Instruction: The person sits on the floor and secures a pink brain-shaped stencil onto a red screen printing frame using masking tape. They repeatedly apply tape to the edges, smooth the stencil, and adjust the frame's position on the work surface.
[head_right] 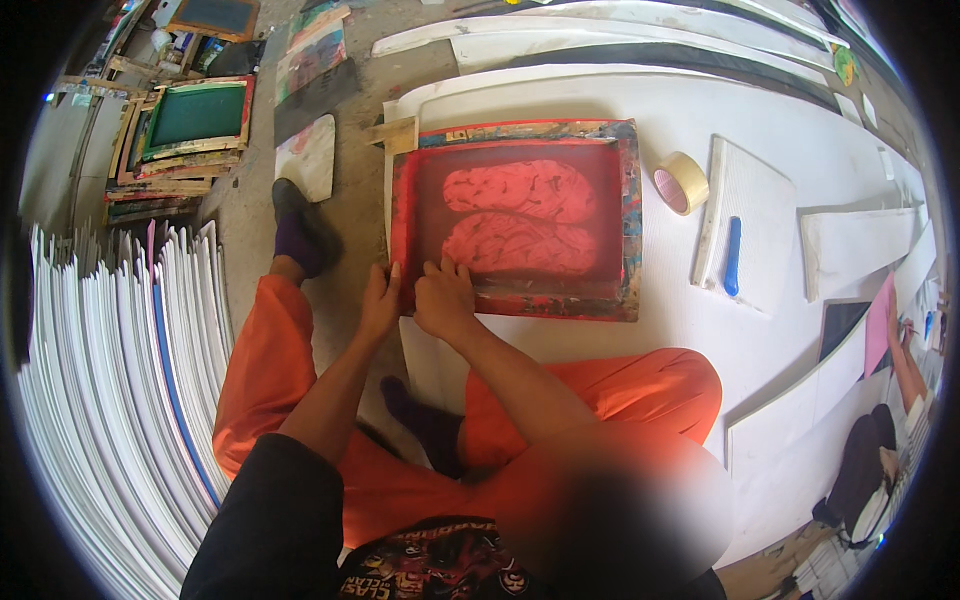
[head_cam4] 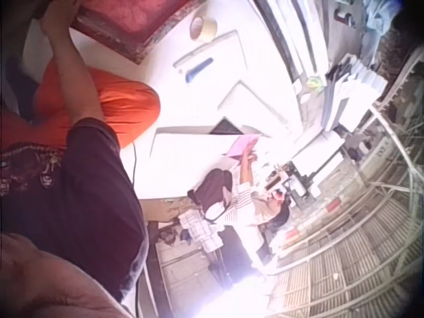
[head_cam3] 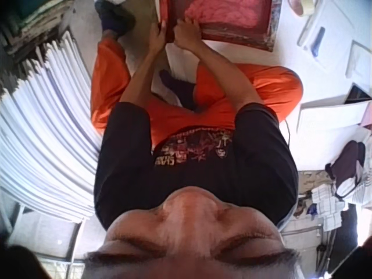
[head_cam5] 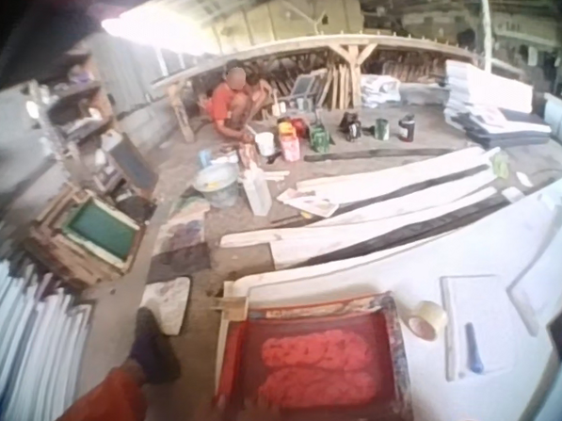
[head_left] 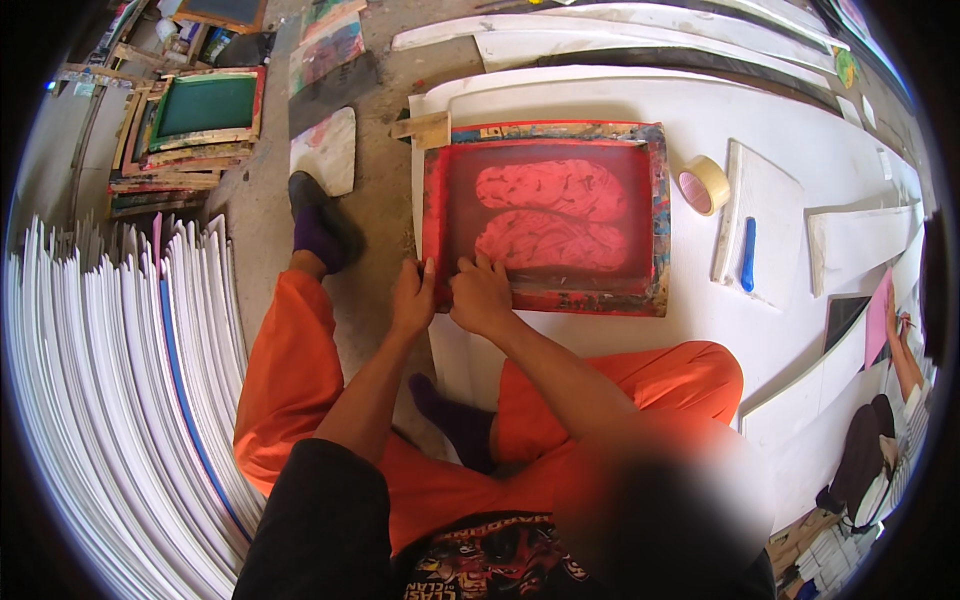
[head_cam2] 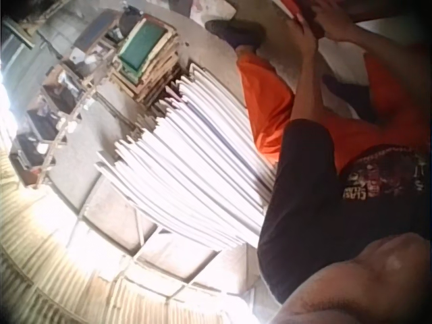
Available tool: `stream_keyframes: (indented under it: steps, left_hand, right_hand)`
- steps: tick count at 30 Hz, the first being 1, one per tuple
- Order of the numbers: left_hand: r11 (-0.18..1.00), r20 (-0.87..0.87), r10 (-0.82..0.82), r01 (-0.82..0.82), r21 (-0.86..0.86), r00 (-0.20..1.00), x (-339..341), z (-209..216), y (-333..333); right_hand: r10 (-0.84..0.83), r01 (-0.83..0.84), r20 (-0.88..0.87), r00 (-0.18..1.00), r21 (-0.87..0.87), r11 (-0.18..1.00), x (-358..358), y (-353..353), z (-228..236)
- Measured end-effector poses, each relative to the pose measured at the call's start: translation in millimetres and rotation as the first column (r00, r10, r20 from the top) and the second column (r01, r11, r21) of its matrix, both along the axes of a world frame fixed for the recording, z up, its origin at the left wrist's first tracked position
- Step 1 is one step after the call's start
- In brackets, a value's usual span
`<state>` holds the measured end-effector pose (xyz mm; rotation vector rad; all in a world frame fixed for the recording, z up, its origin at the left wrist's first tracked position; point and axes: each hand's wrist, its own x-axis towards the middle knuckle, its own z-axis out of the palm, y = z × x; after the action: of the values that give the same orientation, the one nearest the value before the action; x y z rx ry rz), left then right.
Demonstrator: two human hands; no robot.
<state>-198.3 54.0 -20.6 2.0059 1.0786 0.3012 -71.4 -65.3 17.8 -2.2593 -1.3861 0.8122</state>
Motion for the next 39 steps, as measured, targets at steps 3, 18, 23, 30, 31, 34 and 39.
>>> stream_keyframes:
  steps: [3, 18, 23, 30, 31, 34, 39]
  left_hand:
    - [0.991, 0.069, -0.067, 0.058, 0.119, 0.995, -3.1, -3.5, 3.0]
    - [0.997, -0.065, 0.073, -0.072, 0.018, 0.995, 11.4, 25.7, -12.4]
    - [0.988, -0.019, 0.079, -0.076, 0.138, 0.997, 13.2, 11.2, -19.3]
    - [0.992, 0.029, 0.112, -0.114, 0.052, 0.993, 13.1, -3.3, -20.7]
    - [0.993, 0.043, 0.107, -0.109, 0.048, 0.993, 13.1, -4.6, -20.4]
    - [0.974, 0.047, 0.066, -0.074, 0.215, 0.997, 12.2, -8.6, -20.9]
    - [0.972, 0.038, 0.056, -0.063, 0.225, 0.998, 11.3, -13.2, -18.5]
  right_hand:
    - [-0.087, 0.089, -0.028, 0.996, 0.064, 0.994, -6.8, 0.4, -9.5]
    - [-0.039, 0.03, 0.051, 0.998, 0.161, 0.986, 25.8, -21.7, 1.0]
    - [0.049, -0.06, 0.094, 0.994, 0.126, 0.99, 26.9, -27.5, -2.9]
    - [0.179, -0.195, 0.124, 0.976, 0.136, 0.971, 47.0, -24.2, -5.5]
    - [0.179, -0.202, 0.144, 0.973, 0.165, 0.965, 48.0, -24.6, -8.6]
    - [0.225, -0.267, 0.221, 0.949, 0.188, 0.945, 45.4, -17.1, -9.3]
    - [0.385, -0.425, 0.356, 0.852, 0.039, 0.904, 41.9, 4.1, -8.2]
